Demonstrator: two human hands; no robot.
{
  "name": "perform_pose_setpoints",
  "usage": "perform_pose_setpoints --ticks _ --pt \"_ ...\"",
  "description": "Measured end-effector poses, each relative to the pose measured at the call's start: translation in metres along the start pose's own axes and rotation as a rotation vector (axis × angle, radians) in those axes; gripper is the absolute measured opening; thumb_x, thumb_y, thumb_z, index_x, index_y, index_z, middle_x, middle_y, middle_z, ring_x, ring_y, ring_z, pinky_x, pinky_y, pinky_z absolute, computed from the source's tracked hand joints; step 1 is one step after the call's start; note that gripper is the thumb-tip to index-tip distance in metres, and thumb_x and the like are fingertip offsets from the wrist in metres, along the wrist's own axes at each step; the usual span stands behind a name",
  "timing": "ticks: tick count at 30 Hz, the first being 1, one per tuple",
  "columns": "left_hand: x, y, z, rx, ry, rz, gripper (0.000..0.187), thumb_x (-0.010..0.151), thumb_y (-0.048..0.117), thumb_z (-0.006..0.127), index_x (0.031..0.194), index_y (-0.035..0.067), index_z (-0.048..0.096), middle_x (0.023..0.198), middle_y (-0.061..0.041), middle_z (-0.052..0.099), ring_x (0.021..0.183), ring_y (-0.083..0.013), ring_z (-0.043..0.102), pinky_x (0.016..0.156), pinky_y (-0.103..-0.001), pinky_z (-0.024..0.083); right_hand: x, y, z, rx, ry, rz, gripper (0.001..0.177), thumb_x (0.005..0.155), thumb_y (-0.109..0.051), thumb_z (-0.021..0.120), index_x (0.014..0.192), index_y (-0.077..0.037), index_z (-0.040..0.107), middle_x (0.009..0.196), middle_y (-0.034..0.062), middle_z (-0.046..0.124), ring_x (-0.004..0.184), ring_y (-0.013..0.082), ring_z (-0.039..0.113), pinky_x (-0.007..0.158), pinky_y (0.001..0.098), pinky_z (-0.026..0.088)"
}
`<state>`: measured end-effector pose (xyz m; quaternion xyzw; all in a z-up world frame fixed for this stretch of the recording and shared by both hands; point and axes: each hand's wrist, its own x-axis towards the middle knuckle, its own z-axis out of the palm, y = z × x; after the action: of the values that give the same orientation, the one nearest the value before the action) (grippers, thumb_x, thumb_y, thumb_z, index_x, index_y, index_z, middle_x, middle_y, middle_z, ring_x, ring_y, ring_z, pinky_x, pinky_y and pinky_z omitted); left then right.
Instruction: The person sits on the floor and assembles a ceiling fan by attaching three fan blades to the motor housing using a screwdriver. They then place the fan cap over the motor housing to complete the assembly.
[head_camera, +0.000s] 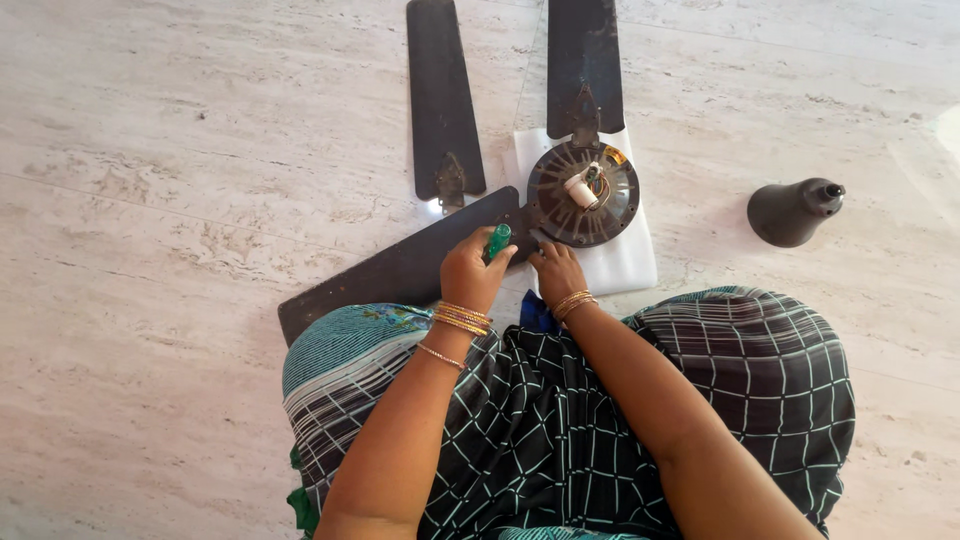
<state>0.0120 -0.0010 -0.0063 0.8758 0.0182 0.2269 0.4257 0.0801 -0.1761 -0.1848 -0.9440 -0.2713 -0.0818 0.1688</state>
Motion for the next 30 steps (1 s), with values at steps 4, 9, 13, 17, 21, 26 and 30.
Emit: perform_pose_setpoints --ticks 4,9,13,17,21,26,30 --pt "-0.001 0.003 0.002 -0.012 -0.009 -0.031 0.026 0.083 0.025 0.082 0.102 0.010 0.072 0.084 -0.011 0.073 0.075 -0.0314 0.071 0.066 -0.041 0.055 -0.003 0.000 -0.008 0.022 -0.062 0.084 0.029 0.084 -0.007 0.062 0.109 -0.013 0.073 0.122 0.0121 0.065 0.122 0.0329 0.055 0.107 0.0436 0.042" --pt "-0.004 -0.001 0.004 0.024 -0.053 -0.050 0.023 0.084 0.025 0.081 0.099 0.011 0.071 0.080 -0.010 0.072 0.073 -0.0312 0.070 0.065 -0.042 0.054 -0.003 0.005 -0.003 0.001 0.062 -0.061 0.039 0.076 -0.001 0.060 0.111 -0.009 0.074 0.122 0.0088 0.066 0.118 0.0301 0.056 0.101 0.0421 0.042" --pt "-0.006 -0.005 0.008 0.032 -0.076 -0.050 0.023 0.083 0.025 0.081 0.098 0.011 0.070 0.080 -0.011 0.072 0.075 -0.0333 0.070 0.065 -0.044 0.054 -0.007 0.009 0.004 -0.042 -0.048 -0.007 0.025 0.080 -0.004 0.060 0.099 -0.013 0.074 0.109 0.0043 0.067 0.112 0.0266 0.058 0.103 0.0398 0.043" --pt "-0.008 -0.011 0.013 0.046 -0.098 -0.046 0.024 0.082 0.025 0.081 0.098 0.011 0.070 0.084 -0.012 0.072 0.079 -0.0349 0.070 0.068 -0.045 0.055 -0.011 0.010 0.007 -0.089 -0.090 0.029 0.018 0.085 -0.007 0.059 0.092 -0.017 0.073 0.099 0.0019 0.067 0.106 0.0247 0.060 0.102 0.0390 0.042" --pt "-0.009 -0.016 0.019 0.114 -0.135 -0.004 0.026 0.082 0.025 0.081 0.101 0.011 0.070 0.088 -0.013 0.073 0.084 -0.0361 0.070 0.071 -0.047 0.055 -0.012 0.012 0.009 -0.106 -0.036 0.017 0.017 0.086 -0.008 0.059 0.089 -0.018 0.073 0.094 0.0014 0.068 0.104 0.0232 0.061 0.108 0.0407 0.038" --pt "-0.012 -0.016 0.024 0.144 -0.191 -0.036 0.029 0.082 0.026 0.081 0.105 0.012 0.071 0.088 -0.015 0.072 0.084 -0.0371 0.070 0.071 -0.048 0.055 -0.014 0.013 0.011 -0.096 -0.035 0.006 0.015 0.085 -0.010 0.060 0.087 -0.018 0.072 0.090 0.0024 0.069 0.104 0.0238 0.062 0.109 0.0413 0.037" --pt "-0.009 -0.014 0.023 0.157 -0.208 -0.036 0.029 0.083 0.027 0.080 0.105 0.012 0.070 0.088 -0.015 0.072 0.084 -0.0370 0.070 0.072 -0.048 0.055 -0.012 0.008 0.003 -0.130 -0.051 0.022 0.013 0.086 -0.012 0.061 0.084 -0.017 0.072 0.090 0.0028 0.070 0.103 0.0242 0.062 0.111 0.0451 0.035"
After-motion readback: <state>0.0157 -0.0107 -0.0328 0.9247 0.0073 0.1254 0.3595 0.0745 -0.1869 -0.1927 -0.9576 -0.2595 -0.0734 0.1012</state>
